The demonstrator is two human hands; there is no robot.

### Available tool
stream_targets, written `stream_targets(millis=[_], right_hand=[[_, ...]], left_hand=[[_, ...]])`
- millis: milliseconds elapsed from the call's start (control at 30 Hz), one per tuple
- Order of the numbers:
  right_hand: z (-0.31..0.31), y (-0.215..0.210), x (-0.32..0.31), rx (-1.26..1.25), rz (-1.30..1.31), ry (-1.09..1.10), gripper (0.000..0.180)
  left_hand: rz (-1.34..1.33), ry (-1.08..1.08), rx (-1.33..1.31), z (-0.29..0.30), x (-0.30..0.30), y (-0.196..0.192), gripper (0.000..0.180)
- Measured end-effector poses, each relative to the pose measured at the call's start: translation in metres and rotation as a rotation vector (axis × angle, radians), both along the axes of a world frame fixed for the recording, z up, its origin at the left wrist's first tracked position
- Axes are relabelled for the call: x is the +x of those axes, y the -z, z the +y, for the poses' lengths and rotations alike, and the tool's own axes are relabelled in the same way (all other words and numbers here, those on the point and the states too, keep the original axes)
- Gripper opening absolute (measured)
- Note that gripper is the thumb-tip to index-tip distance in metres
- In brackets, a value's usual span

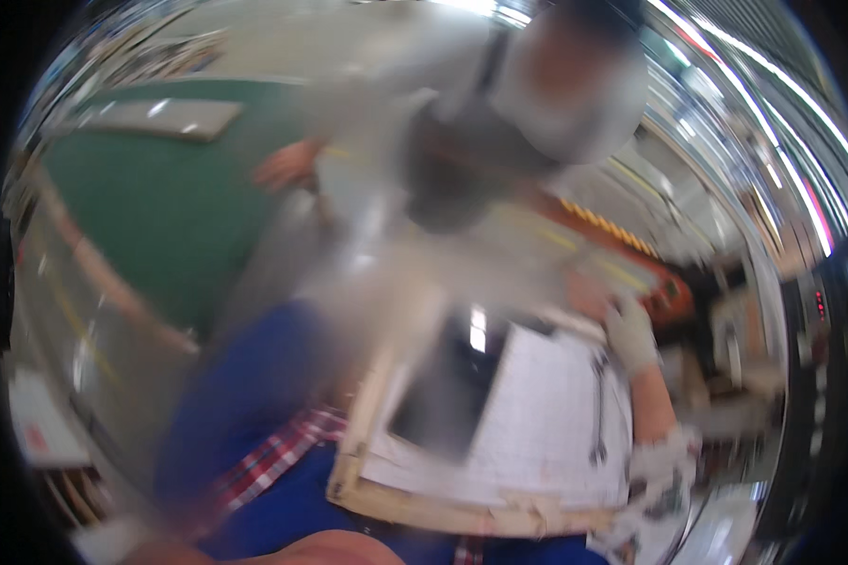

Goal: The person uses both hands to manipulate a small component over a clipboard with a smartphone and wrench. They repeatedly adjust and press the component, likely assembling or repairing a small electronic part.

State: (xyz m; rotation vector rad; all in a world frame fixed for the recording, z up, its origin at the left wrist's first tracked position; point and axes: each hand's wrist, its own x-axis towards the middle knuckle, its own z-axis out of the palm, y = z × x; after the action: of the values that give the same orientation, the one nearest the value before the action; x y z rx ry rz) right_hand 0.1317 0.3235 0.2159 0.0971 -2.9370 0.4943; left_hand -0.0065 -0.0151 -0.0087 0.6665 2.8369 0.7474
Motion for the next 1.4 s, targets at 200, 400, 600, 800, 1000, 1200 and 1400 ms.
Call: stream_targets(millis=[200,400,600,800,1000,1200,1400], right_hand=[[0.048,0.026,0.000,0.044,0.020,-0.034,0.018],[0.009,0.006,0.008,-0.104,-0.141,0.125,0.018],[0.003,0.003,-0.001,0.003,0.059,-0.092,0.026],[-0.017,-0.013,0.013,0.102,-0.141,0.201,0.031],[0.002,-0.013,0.010,0.157,-0.243,0.190,0.030],[0.002,0.005,0.008,0.121,-0.189,0.196,0.030],[-0.035,-0.033,0.017,-0.013,-0.212,0.120,0.029]], left_hand=[[-0.017,-0.047,0.045,0.011,0.026,-0.020,0.037],[-0.010,-0.072,-0.005,0.000,0.031,-0.023,0.035],[-0.022,0.009,0.025,-0.007,0.006,0.013,0.032],[0.007,-0.067,0.122,-0.041,-0.045,0.041,0.031],[-0.014,-0.030,0.140,-0.014,-0.032,0.043,0.030],[-0.052,-0.039,0.094,-0.035,-0.015,0.037,0.029],[-0.080,-0.071,0.115,-0.039,-0.011,0.034,0.028]])
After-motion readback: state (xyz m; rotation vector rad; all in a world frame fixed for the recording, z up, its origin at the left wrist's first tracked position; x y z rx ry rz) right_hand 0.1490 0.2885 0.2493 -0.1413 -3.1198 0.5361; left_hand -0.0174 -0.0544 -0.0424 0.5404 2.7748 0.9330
